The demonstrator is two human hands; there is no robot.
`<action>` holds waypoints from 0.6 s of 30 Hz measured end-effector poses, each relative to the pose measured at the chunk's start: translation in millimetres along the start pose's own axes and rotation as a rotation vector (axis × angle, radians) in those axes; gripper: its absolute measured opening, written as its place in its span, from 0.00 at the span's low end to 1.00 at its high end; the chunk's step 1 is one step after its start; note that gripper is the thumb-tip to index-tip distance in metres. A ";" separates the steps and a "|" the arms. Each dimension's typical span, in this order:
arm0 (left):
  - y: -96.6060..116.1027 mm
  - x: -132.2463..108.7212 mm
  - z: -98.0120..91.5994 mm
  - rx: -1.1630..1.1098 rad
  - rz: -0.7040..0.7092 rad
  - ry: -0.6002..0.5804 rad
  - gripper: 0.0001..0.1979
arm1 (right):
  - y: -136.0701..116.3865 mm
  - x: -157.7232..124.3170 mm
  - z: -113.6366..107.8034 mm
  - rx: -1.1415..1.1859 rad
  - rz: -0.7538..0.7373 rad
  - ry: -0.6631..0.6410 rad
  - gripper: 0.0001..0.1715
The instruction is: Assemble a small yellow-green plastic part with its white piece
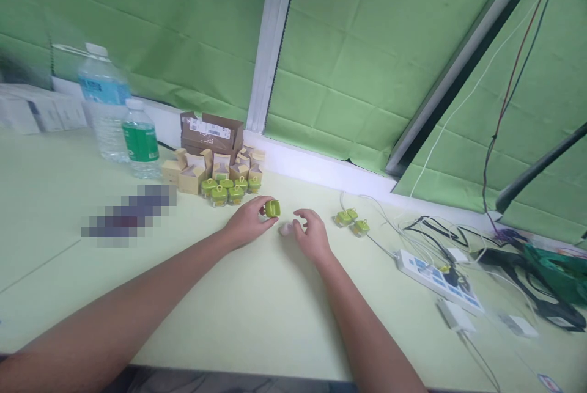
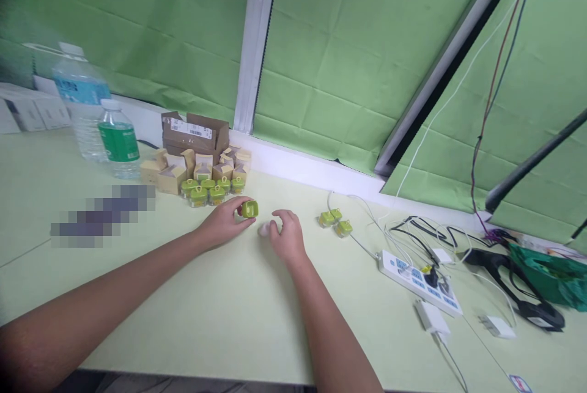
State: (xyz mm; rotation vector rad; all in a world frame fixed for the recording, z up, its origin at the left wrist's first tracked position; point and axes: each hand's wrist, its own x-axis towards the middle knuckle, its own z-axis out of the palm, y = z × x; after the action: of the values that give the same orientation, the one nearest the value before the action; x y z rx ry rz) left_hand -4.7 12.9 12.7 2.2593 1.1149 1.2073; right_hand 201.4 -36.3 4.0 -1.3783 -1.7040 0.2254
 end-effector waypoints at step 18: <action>16.3 -8.3 4.1 0.012 0.171 -0.165 0.18 | -17.8 1.9 8.8 0.550 0.268 -0.057 0.13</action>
State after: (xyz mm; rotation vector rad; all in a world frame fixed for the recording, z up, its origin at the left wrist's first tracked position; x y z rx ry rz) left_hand 3.7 -3.5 15.8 2.4534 0.8860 1.0538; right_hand 182.9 -37.8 11.2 -1.1784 -1.3530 0.8257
